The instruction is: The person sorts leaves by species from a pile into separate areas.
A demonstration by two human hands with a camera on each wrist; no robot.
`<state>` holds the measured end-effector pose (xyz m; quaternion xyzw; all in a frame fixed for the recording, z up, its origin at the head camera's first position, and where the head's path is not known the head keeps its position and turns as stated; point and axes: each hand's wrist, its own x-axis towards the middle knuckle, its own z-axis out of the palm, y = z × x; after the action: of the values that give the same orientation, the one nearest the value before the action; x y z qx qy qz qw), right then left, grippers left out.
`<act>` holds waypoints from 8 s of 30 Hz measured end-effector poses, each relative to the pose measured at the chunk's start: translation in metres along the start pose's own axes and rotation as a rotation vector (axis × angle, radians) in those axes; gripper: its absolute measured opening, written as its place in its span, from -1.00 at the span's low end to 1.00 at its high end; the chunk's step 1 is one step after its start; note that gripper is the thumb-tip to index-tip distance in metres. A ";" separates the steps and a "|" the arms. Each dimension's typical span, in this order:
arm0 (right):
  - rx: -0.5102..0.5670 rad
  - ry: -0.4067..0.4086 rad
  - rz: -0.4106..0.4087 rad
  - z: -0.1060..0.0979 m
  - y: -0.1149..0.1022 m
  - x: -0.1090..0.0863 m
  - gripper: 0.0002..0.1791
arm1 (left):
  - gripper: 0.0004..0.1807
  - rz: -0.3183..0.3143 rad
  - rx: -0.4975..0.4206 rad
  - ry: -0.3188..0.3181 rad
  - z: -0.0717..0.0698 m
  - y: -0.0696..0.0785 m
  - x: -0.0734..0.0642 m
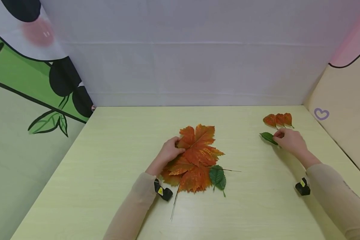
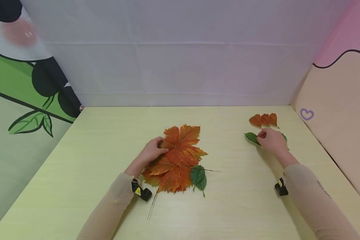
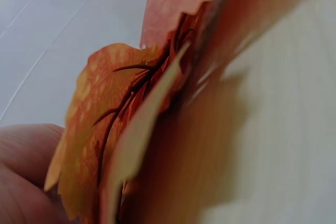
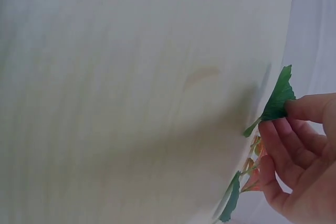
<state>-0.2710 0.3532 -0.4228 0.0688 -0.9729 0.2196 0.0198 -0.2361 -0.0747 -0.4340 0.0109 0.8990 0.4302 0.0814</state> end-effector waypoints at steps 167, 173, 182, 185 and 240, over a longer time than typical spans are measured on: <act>0.048 -0.209 -0.129 0.017 -0.105 -0.022 -0.80 | -0.59 -0.002 0.007 0.000 -0.002 0.002 -0.004; 0.037 -0.175 -0.109 0.011 -0.088 -0.014 -0.77 | -0.60 -0.008 0.000 0.002 -0.001 0.000 -0.003; 0.021 -0.156 -0.056 0.002 -0.062 -0.002 -0.73 | -0.61 0.003 -0.005 0.000 -0.002 0.000 -0.003; 0.003 -0.157 -0.034 -0.001 -0.054 0.002 -0.70 | -0.61 0.001 -0.006 0.000 -0.002 0.000 -0.003; -0.100 -0.078 -0.083 -0.003 -0.024 0.026 -0.71 | -0.61 0.006 0.014 0.010 0.000 -0.003 0.001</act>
<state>-0.2933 0.3298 -0.4087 0.1166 -0.9790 0.1669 -0.0057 -0.2366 -0.0762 -0.4363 0.0120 0.9023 0.4243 0.0753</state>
